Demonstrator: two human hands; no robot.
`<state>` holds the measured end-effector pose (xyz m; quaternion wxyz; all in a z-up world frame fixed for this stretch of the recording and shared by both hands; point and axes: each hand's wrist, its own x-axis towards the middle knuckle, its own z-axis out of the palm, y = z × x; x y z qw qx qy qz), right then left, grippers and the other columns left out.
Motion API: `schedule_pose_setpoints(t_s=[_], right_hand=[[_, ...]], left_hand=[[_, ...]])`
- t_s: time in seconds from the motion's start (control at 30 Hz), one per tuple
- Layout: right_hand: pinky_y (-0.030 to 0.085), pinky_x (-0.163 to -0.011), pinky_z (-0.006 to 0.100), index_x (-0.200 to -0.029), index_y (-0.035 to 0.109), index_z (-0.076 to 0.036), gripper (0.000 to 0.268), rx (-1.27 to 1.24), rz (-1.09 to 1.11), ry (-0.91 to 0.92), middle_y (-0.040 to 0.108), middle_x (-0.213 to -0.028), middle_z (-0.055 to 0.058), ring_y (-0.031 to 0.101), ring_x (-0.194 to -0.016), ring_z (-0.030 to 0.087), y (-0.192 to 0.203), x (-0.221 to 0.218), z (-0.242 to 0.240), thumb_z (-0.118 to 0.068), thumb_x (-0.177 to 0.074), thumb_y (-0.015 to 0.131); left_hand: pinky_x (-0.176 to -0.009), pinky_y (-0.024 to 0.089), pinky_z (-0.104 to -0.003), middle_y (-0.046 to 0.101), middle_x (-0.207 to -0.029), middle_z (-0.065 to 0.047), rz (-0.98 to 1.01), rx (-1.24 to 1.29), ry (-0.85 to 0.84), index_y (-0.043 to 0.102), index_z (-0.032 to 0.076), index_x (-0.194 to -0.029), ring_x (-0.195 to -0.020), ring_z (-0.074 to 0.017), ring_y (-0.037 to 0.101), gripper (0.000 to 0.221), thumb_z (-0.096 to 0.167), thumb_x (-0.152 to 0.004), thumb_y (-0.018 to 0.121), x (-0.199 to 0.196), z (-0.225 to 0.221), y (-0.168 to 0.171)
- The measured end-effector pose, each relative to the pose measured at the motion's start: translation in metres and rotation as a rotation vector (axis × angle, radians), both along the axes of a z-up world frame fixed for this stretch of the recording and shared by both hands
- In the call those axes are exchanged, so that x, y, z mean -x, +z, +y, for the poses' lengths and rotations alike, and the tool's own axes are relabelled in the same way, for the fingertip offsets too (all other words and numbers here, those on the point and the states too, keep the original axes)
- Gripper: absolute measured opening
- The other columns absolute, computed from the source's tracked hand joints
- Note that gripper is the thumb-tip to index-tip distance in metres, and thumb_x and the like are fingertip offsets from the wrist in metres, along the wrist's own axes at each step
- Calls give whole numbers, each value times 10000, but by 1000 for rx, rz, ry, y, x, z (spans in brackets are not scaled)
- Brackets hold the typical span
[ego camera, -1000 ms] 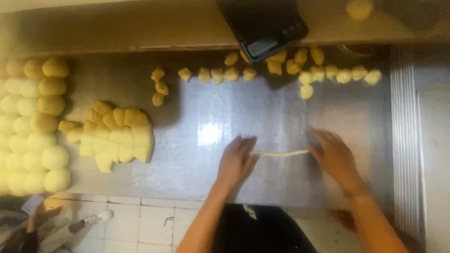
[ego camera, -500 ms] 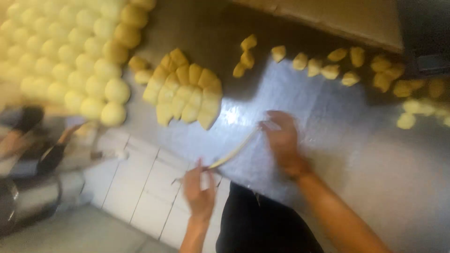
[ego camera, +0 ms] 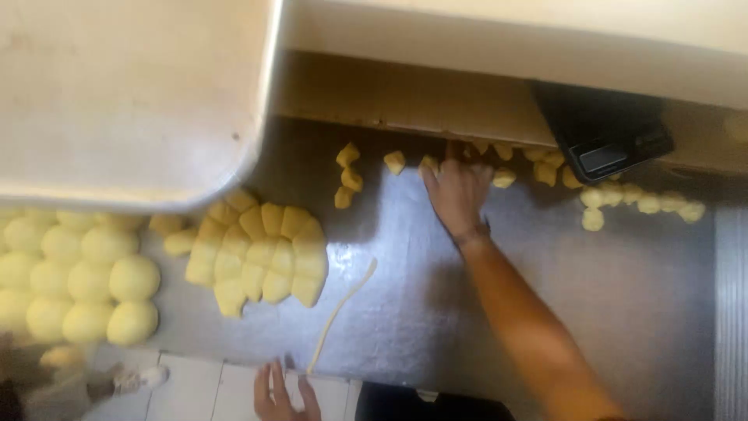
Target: Braiding individual ropes of dough into braided bread loaves and placing them on a baking tray.
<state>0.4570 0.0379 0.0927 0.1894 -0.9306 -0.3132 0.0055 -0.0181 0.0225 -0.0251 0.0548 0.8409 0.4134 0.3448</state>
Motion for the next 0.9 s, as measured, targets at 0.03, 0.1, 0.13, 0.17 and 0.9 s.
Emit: schedule_pose_setpoints(t_s=[0.03, 0.1, 0.13, 0.17, 0.9], right_hand=[[444, -1135, 507, -1082, 711, -89, 364, 263, 135, -47, 748, -1040, 162, 690, -989, 314, 17, -4, 12, -448, -1075, 659], [405, -1186, 543, -1201, 682, -102, 307, 288, 160, 28, 765, -1018, 155, 705, -976, 295, -7, -4, 5, -381, -1076, 654], [367, -1238, 579, -1320, 653, -115, 314, 304, 172, 86, 783, -996, 147, 721, -963, 276, -16, -7, 2, -313, -1076, 650], [367, -1238, 579, -1320, 653, -115, 314, 297, 178, 80, 783, -996, 147, 721, -963, 276, -8, 7, -27, -313, -1076, 650], [150, -1143, 632, -1545, 315, -45, 875, 66, 31, 207, 287, -1593, 277, 243, -1470, 448, -54, 102, -365, -624, -914, 493]], left_hand=[[-1038, 454, -523, 533, -1347, -273, 19, 35, 33, 578, -52, -1333, -1271, -453, 509, 583, 164, -802, 685, -8, 0, 14], [-1065, 453, -515, 535, -1375, -257, 30, 64, 64, 572, -39, -1353, -1307, -430, 504, 580, 137, -820, 717, -41, -9, 52], [-1091, 453, -506, 537, -1403, -241, 26, 85, 79, 566, -26, -1373, -1342, -406, 499, 582, 110, -837, 748, -61, -8, 71], [-1091, 453, -506, 537, -1403, -241, 31, 79, 72, 566, -26, -1373, -1342, -406, 499, 582, 110, -837, 748, -67, -13, 78], [-995, 507, -425, 528, -1433, -217, -96, 495, -201, 492, -2, -1439, -1261, -335, 551, 581, 98, -898, 678, -190, -169, 85]])
